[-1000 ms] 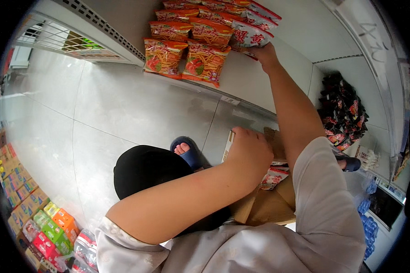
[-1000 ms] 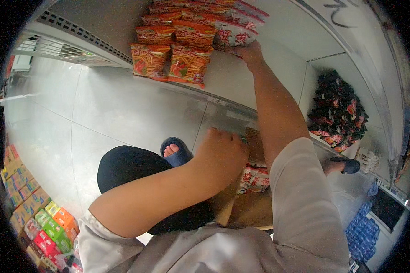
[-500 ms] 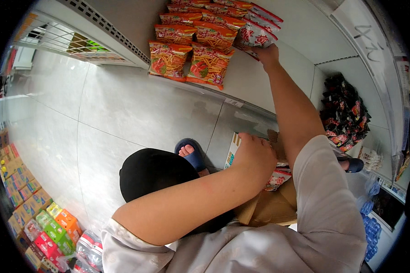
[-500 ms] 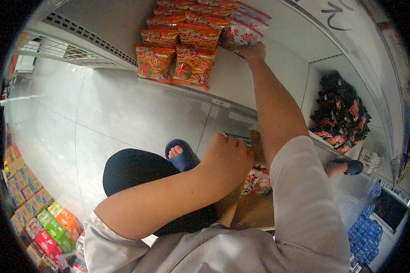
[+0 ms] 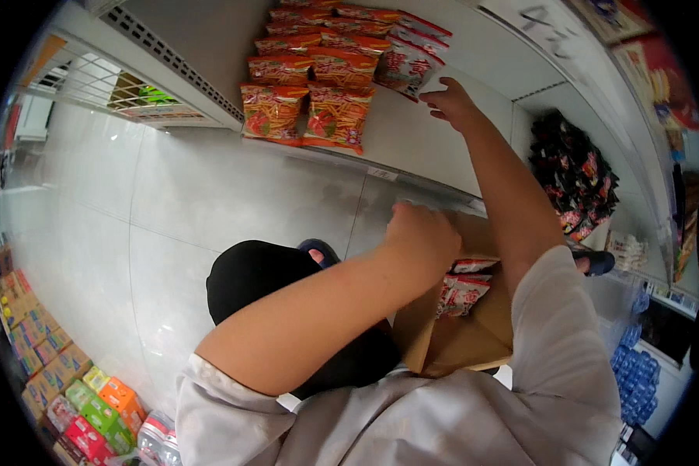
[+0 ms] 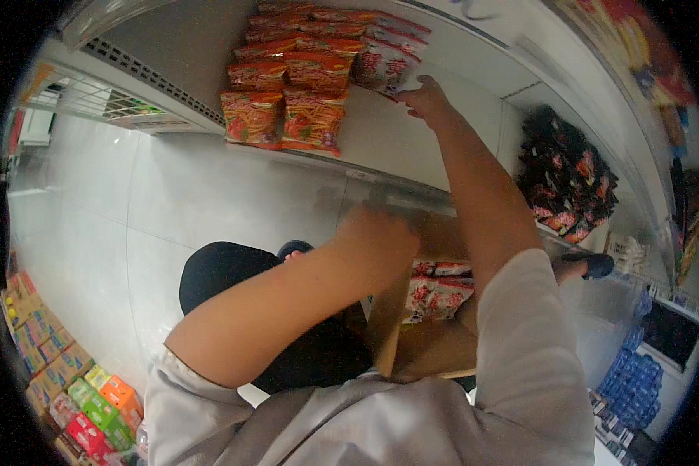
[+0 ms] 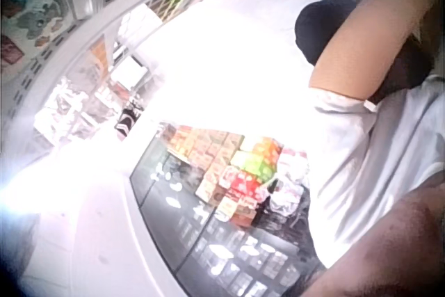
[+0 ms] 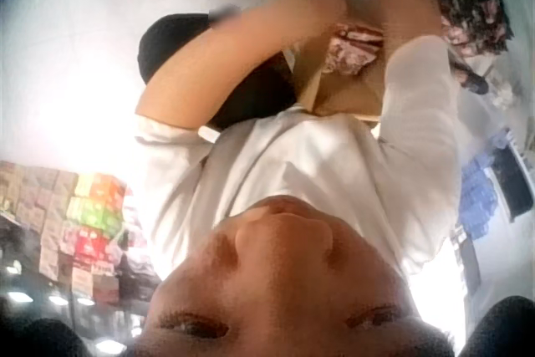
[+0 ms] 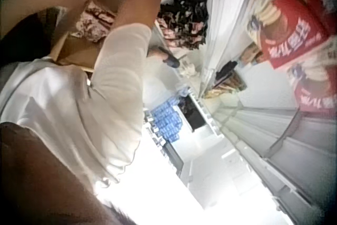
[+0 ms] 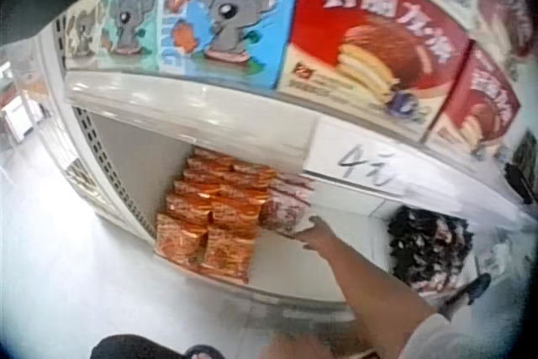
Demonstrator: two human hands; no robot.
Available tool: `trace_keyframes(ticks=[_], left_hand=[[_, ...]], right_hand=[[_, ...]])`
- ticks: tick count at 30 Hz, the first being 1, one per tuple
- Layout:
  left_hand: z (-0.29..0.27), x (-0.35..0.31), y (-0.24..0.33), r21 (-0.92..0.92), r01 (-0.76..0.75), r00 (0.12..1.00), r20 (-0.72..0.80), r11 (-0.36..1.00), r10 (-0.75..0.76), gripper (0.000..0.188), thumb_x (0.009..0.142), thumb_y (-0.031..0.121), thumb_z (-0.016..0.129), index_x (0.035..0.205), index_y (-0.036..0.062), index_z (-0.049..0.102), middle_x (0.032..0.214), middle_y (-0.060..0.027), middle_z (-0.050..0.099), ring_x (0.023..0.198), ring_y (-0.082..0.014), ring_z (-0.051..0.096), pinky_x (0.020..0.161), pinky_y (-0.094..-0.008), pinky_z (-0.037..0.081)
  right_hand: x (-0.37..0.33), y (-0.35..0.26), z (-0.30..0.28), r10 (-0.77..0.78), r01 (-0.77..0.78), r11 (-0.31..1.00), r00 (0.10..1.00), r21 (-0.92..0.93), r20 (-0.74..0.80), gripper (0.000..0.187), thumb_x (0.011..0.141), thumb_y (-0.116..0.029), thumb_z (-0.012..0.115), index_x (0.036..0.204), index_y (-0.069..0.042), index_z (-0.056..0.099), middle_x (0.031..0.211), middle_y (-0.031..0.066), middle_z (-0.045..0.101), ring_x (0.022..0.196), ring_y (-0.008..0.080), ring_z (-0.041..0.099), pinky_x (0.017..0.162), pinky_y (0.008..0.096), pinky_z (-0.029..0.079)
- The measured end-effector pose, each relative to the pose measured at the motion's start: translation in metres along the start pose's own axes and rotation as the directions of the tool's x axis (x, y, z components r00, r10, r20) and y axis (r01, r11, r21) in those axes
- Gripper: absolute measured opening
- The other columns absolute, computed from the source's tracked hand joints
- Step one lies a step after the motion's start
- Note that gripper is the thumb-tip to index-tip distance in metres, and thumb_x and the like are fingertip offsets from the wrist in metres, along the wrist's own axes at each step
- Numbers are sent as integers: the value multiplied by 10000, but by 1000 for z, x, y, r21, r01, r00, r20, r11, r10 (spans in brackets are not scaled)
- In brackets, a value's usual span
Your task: The person sits on the floor in a store aisle and restocks a shelf with packaged snacks. They repeatedly pick up individual snack packets from a cardboard box on their lap and place them onto the shelf in neat rows.
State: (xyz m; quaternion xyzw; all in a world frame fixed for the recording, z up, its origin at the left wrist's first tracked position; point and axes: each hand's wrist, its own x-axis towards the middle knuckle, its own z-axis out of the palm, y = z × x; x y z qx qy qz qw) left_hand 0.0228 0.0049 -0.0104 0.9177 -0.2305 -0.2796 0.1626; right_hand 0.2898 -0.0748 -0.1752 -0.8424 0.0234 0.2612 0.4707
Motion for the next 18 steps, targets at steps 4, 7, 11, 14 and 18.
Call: trace_keyframes(ticks=[4,7,11,14,18], left_hand=[[-12,0,1,-90,25,997,-71,996,-32,277,905,265,608,1041,42,699,984,-178,688,947,-366,688,824,-506,536],[-3,5,10,-84,-66,974,-220,994,46,302,935,293,580,1079,42,667,962,-185,686,919,-371,688,797,-506,545],[4,5,32,-37,-115,986,-125,993,109,301,929,269,586,1130,50,630,961,-187,686,908,-371,686,785,-490,551],[23,10,43,59,-56,986,-155,997,65,254,888,202,628,1091,50,645,955,-188,684,892,-378,683,783,-486,552],[10,-2,53,82,-52,997,-51,995,56,217,840,135,665,1040,51,660,973,-197,677,920,-383,666,798,-483,547]], right_hand=[[-108,-43,-55,-223,110,945,906,307,361,392,927,-200,668,1268,-43,554,1099,83,646,978,175,628,804,316,522],[-188,-30,-120,-472,191,799,786,570,400,314,950,-256,636,1168,-33,598,1043,94,664,894,202,650,731,300,505],[-280,13,-177,-554,74,791,509,607,659,257,945,-244,640,1038,-5,633,1011,132,667,913,249,656,760,317,526],[-322,54,-170,-268,-44,944,478,327,836,274,935,-254,666,989,14,670,1024,153,683,964,251,664,815,315,535],[-341,131,-104,-35,254,924,800,-286,599,266,887,-169,678,1099,-11,657,1112,165,662,1022,276,654,880,372,518]])
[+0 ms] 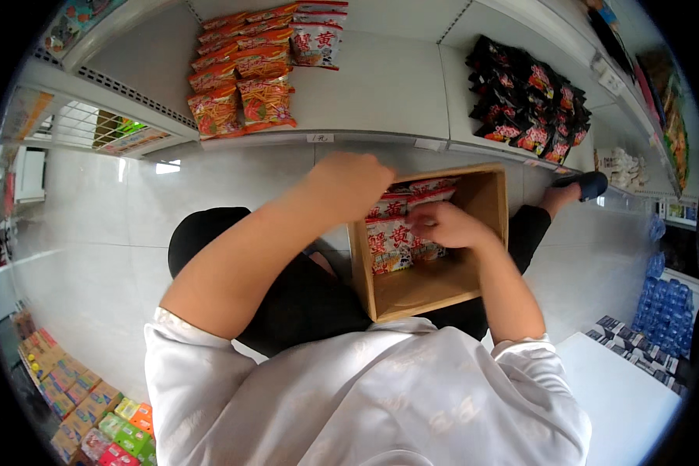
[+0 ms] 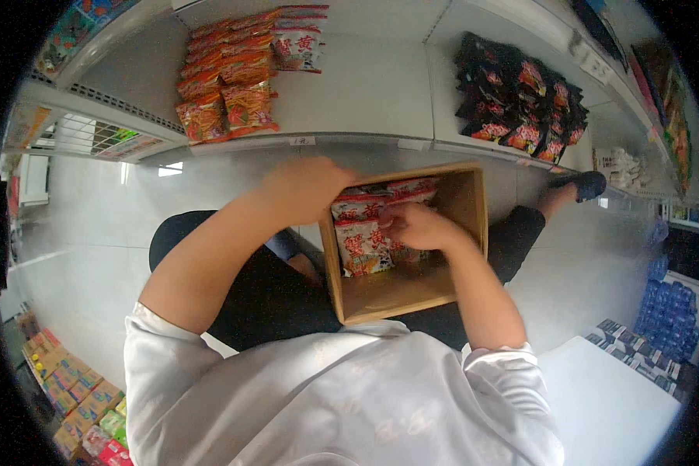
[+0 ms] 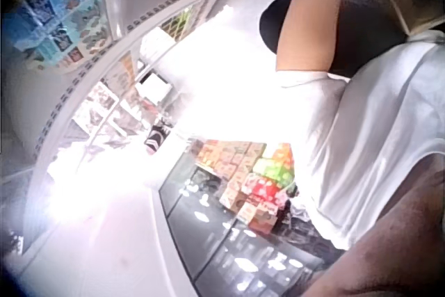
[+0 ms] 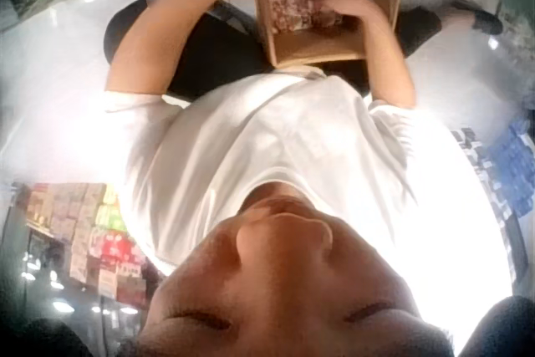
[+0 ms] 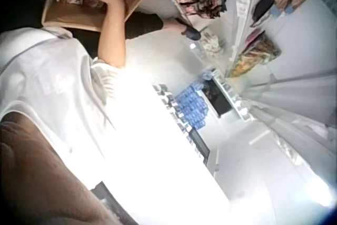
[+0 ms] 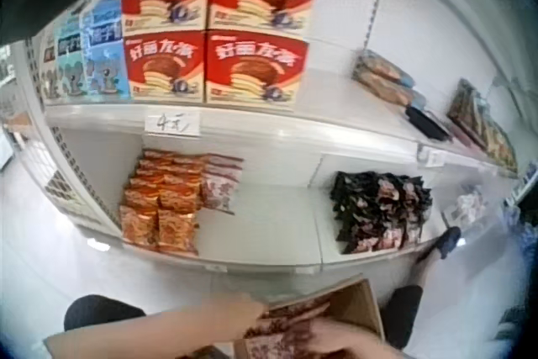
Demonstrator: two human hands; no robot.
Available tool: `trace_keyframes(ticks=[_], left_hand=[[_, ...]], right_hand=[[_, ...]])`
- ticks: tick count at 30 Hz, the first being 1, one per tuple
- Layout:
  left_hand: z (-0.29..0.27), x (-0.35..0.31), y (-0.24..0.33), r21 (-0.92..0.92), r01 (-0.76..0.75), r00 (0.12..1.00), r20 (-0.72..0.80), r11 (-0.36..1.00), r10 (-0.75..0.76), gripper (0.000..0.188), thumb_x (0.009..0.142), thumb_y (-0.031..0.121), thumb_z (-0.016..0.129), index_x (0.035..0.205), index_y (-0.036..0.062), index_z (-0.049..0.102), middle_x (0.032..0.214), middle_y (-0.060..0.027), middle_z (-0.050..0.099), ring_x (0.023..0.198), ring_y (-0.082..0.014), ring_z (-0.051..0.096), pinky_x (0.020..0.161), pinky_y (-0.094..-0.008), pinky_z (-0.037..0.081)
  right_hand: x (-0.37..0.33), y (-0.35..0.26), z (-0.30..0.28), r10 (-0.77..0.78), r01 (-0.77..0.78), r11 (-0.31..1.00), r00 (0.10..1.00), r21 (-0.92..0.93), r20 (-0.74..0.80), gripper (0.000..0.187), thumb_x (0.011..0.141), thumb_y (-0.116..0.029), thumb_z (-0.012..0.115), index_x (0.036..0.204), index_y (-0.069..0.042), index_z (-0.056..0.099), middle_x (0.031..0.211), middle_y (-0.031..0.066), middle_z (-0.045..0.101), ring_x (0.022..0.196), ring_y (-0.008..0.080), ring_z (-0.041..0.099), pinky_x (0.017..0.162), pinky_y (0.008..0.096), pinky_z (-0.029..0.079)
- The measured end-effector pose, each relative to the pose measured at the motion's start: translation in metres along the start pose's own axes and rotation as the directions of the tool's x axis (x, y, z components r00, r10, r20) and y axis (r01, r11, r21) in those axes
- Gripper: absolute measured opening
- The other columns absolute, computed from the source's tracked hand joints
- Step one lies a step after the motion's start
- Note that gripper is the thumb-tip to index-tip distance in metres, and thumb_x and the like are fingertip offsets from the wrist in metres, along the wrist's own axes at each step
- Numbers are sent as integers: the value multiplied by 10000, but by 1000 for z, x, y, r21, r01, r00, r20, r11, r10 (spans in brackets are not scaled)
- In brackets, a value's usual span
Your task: The person sits on the floor in a store aisle and restocks a shelf with packaged snacks. They repeatedly pick up individual snack packets from a cardboard box on their lap and place them onto the shelf in neat rows.
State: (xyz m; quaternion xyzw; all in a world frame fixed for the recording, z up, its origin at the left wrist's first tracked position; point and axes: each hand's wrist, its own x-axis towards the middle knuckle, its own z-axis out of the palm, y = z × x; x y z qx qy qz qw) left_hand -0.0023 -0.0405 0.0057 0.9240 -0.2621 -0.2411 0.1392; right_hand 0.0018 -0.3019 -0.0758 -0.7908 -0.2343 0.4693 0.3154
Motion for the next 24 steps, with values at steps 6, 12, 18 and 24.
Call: trace_keyframes(ticks=[6,12,18,24], left_hand=[[6,-14,9,-3,-43,997,64,999,43,197,834,133,675,1016,58,674,997,-162,670,1030,-382,619,872,-485,509],[-12,-24,32,51,64,979,192,997,-73,265,852,174,669,1097,74,676,1045,-144,665,1085,-346,598,892,-473,501],[-10,-23,31,56,102,981,158,993,-109,265,880,195,638,1117,81,675,1078,-130,670,1071,-339,606,896,-471,503],[0,-16,18,-9,61,998,2,998,-61,252,886,158,614,1120,83,669,1058,-151,671,1065,-354,607,881,-481,504]], right_hand=[[24,51,56,-203,97,932,937,-349,-282,344,779,-68,701,1113,-31,628,1067,190,637,1059,378,590,903,456,487],[23,68,67,-238,140,911,946,-388,-219,165,743,-24,707,894,-20,641,956,155,620,1005,350,593,830,441,488],[-8,31,52,-209,157,958,956,-240,-208,109,794,-23,683,874,-13,610,843,124,625,821,273,608,750,382,507],[-44,5,23,-120,158,966,975,203,-186,78,880,-23,646,871,-20,569,804,50,613,778,108,564,687,275,480]])
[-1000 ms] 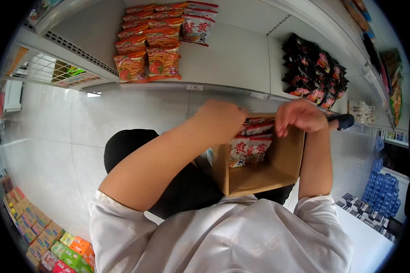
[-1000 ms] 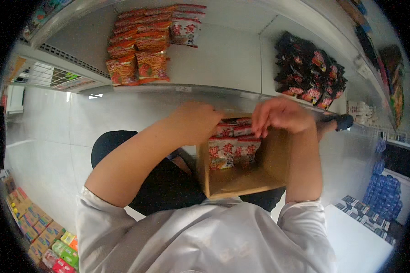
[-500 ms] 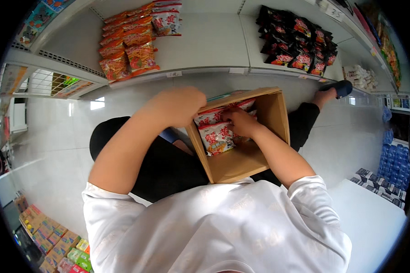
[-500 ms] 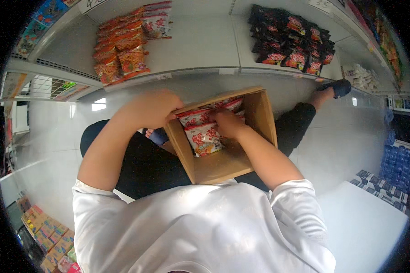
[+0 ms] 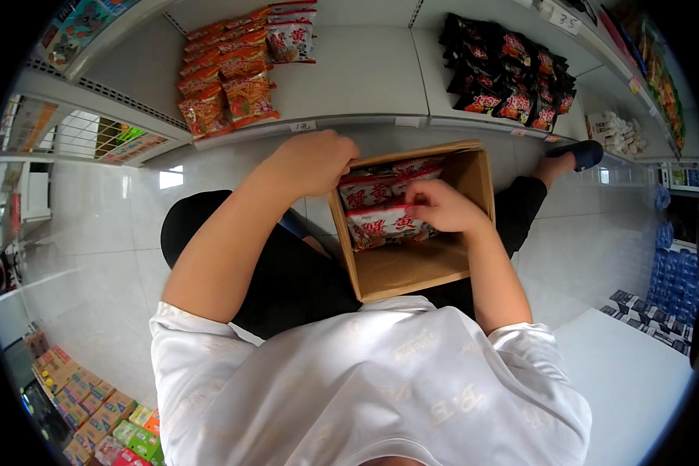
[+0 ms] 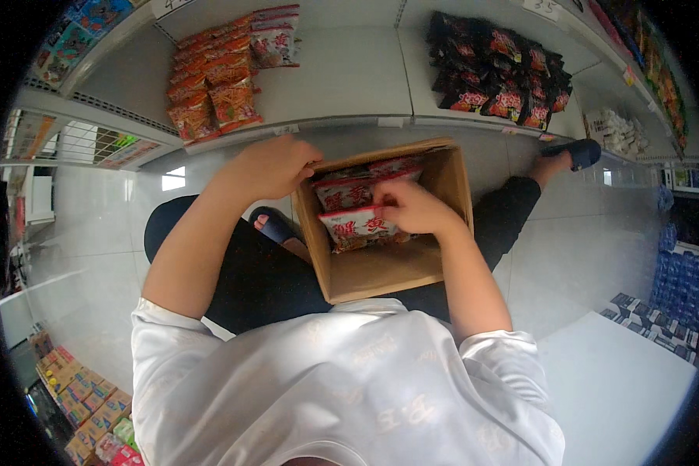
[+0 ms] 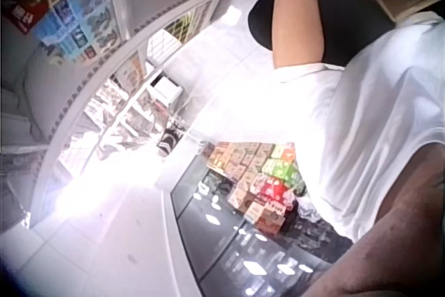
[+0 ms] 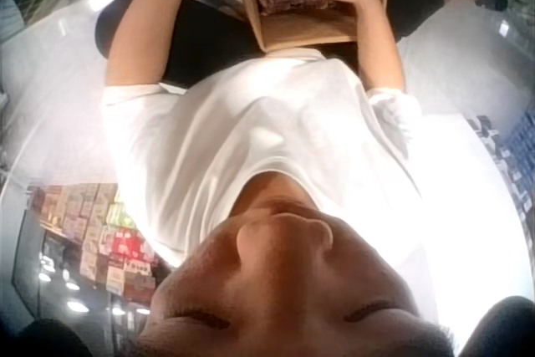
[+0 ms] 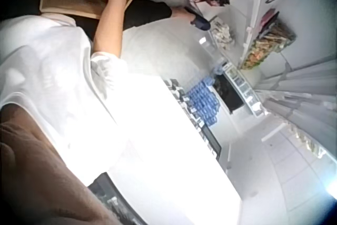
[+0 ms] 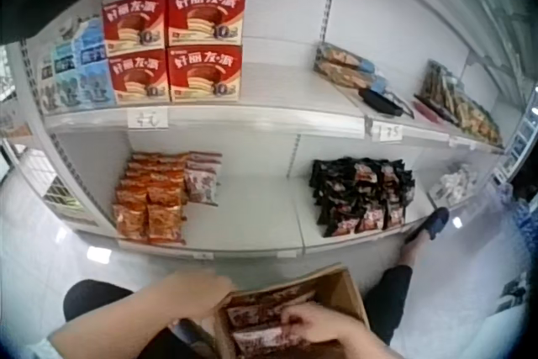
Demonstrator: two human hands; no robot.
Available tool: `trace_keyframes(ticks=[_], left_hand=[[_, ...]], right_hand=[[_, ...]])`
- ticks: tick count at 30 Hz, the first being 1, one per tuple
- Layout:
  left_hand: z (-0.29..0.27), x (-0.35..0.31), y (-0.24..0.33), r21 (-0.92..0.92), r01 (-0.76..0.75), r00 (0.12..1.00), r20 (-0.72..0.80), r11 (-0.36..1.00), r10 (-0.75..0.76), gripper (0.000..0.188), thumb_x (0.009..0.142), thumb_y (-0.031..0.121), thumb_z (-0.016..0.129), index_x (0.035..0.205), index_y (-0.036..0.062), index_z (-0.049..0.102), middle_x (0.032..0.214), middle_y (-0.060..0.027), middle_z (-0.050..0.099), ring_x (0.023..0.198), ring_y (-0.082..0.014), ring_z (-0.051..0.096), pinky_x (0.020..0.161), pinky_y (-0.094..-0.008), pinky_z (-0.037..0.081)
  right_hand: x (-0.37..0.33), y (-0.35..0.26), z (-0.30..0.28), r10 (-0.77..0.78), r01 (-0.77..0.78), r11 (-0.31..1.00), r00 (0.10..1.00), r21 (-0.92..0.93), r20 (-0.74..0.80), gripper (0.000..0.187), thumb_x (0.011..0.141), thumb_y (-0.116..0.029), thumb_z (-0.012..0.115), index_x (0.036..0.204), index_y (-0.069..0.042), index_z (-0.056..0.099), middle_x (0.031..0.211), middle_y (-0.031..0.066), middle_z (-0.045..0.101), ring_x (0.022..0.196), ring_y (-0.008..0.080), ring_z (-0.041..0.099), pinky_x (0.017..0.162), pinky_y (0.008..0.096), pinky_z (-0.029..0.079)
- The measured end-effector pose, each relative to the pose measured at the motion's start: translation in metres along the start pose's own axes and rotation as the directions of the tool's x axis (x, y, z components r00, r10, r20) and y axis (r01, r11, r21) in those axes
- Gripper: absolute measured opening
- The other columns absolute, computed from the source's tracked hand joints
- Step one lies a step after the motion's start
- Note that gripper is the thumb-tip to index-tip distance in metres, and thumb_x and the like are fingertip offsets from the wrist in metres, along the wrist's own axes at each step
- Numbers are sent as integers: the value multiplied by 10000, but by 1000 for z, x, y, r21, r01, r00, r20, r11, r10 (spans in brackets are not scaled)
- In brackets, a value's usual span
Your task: The person sits on the floor in a store aisle and restocks a shelf with packaged snacks. They repeatedly pick up individual snack packets from a cardboard box on their lap and place them onto the shelf in neat rows.
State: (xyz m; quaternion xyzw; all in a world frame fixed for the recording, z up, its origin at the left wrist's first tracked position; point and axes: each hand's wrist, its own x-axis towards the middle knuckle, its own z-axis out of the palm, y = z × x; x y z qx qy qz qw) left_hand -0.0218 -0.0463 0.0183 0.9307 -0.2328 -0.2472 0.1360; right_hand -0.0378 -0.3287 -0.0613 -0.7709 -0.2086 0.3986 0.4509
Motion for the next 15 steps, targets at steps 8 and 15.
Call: trace_keyframes(ticks=[8,15], left_hand=[[5,28,-6,0,164,982,97,986,-163,300,904,170,581,1178,57,629,1099,-211,657,1060,-394,605,871,-491,501],[-18,15,10,-983,-122,992,-124,-137,13,505,973,395,597,1245,-28,550,1102,-164,676,999,-205,669,890,-337,524]], right_hand=[[-34,-41,-32,-147,313,811,927,494,-346,85,895,-45,651,899,-58,567,847,-13,607,814,75,579,738,230,453],[-32,-67,-37,4,456,605,818,652,-575,68,903,-70,644,911,-51,579,854,17,639,785,85,602,699,241,467]])
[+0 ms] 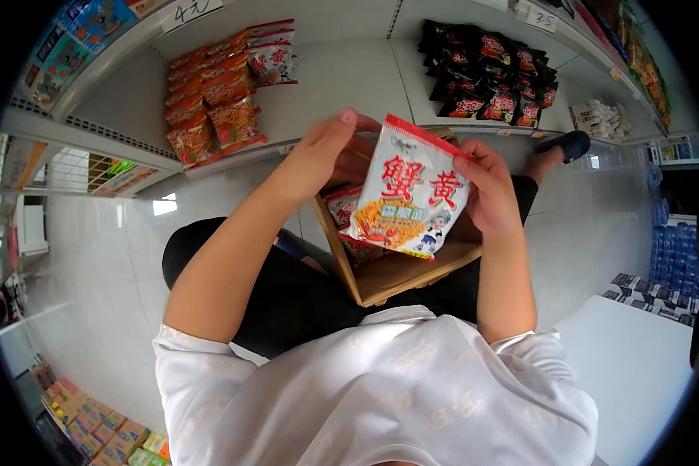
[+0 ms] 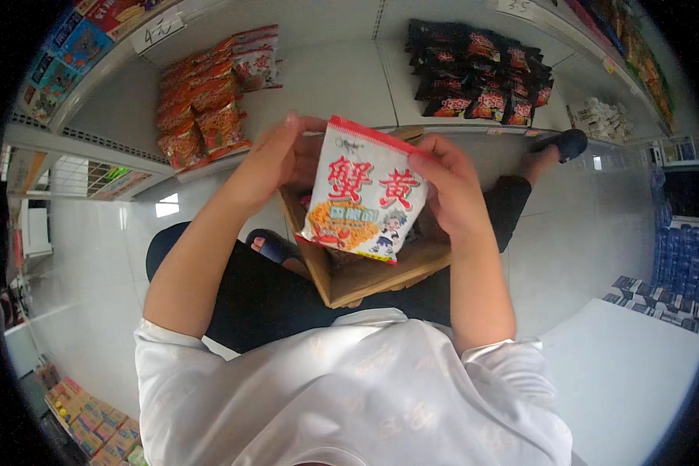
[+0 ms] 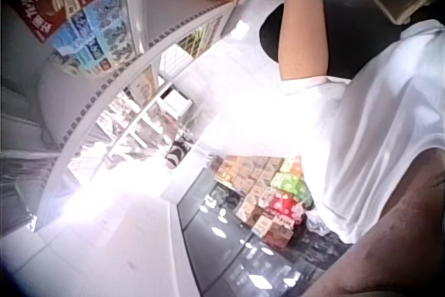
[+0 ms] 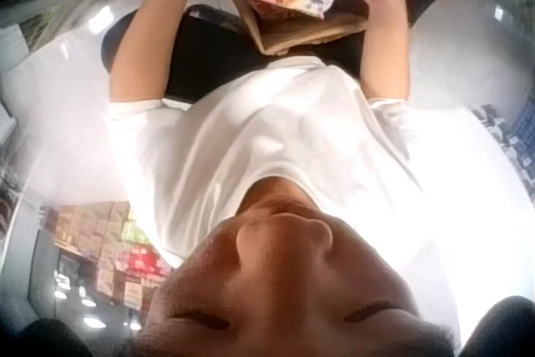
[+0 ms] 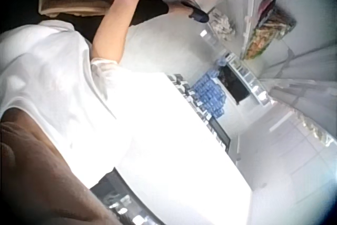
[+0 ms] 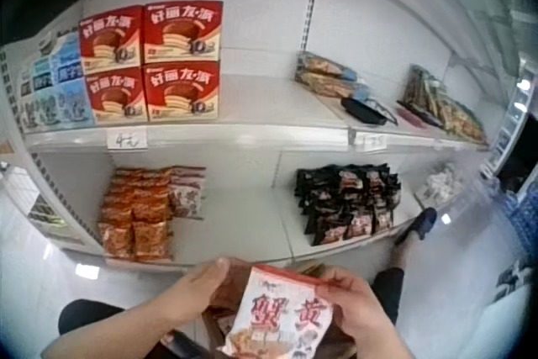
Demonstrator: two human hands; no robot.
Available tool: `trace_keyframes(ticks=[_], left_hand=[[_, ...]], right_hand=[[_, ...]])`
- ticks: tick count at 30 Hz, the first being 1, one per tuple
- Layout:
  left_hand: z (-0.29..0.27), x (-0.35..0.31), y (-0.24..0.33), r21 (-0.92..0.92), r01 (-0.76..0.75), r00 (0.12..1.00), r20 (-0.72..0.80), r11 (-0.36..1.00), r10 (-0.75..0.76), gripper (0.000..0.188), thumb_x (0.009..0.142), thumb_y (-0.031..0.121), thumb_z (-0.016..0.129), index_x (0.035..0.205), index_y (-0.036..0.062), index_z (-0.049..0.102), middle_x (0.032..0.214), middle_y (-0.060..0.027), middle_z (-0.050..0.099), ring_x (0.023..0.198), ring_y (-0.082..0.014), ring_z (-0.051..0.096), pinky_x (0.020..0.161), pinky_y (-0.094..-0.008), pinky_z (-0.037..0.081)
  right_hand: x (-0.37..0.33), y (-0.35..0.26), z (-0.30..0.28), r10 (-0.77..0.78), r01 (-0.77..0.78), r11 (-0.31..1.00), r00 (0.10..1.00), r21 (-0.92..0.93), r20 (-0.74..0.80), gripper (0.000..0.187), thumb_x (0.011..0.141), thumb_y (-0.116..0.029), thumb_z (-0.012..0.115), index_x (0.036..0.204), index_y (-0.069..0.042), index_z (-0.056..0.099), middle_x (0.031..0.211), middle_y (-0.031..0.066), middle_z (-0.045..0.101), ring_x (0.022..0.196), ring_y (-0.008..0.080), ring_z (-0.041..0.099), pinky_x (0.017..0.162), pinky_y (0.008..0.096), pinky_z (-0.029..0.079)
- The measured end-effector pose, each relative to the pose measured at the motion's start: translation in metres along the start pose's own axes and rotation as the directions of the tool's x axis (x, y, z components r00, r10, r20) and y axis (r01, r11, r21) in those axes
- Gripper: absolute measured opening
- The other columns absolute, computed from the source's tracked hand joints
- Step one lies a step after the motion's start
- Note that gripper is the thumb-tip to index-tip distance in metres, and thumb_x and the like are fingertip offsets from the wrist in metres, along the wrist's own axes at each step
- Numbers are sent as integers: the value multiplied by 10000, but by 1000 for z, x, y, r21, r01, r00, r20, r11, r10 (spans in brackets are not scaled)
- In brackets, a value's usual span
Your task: The person sits on the floor in a store aisle and restocks a shelf with packaged snacks. They repeatedly pick up individual snack packets from a cardboard box on their lap and place them onto the shelf in neat rows.
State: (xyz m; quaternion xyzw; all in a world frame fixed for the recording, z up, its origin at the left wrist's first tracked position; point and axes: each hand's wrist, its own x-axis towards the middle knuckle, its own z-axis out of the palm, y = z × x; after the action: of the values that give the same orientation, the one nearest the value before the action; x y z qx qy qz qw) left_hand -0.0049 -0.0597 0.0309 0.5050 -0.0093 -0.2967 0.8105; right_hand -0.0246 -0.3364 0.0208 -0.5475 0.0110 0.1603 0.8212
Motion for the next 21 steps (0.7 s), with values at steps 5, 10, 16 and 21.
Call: trace_keyframes(ticks=[5,10,16,21], left_hand=[[21,0,-2,226,59,997,27,972,-66,439,889,210,738,1215,-38,580,1116,-136,684,956,-176,678,862,-350,549],[16,2,-13,74,51,992,-119,996,-42,315,900,149,717,1120,-56,621,1036,-146,704,937,-190,693,819,-343,574],[10,1,-14,-6,-43,975,-220,999,41,218,946,139,653,1069,-41,645,1022,-130,709,897,-183,696,798,-328,573],[7,-1,-15,86,-120,945,-296,989,140,200,961,149,632,1056,-25,660,992,-102,715,847,-159,693,759,-310,561]], right_hand=[[11,6,19,-1,5,999,995,38,-99,52,915,-72,633,924,-39,594,845,29,653,755,102,624,682,251,493],[18,14,21,-17,16,1000,999,-21,-28,70,933,-105,633,950,-42,605,874,32,657,780,100,629,691,256,498],[11,20,54,70,-44,988,981,145,-180,218,911,-101,669,1109,-21,626,1030,74,692,919,126,648,805,299,529],[5,48,71,81,-84,996,994,-40,-71,379,832,-83,763,1161,17,604,1114,114,688,1002,175,657,888,343,531]])
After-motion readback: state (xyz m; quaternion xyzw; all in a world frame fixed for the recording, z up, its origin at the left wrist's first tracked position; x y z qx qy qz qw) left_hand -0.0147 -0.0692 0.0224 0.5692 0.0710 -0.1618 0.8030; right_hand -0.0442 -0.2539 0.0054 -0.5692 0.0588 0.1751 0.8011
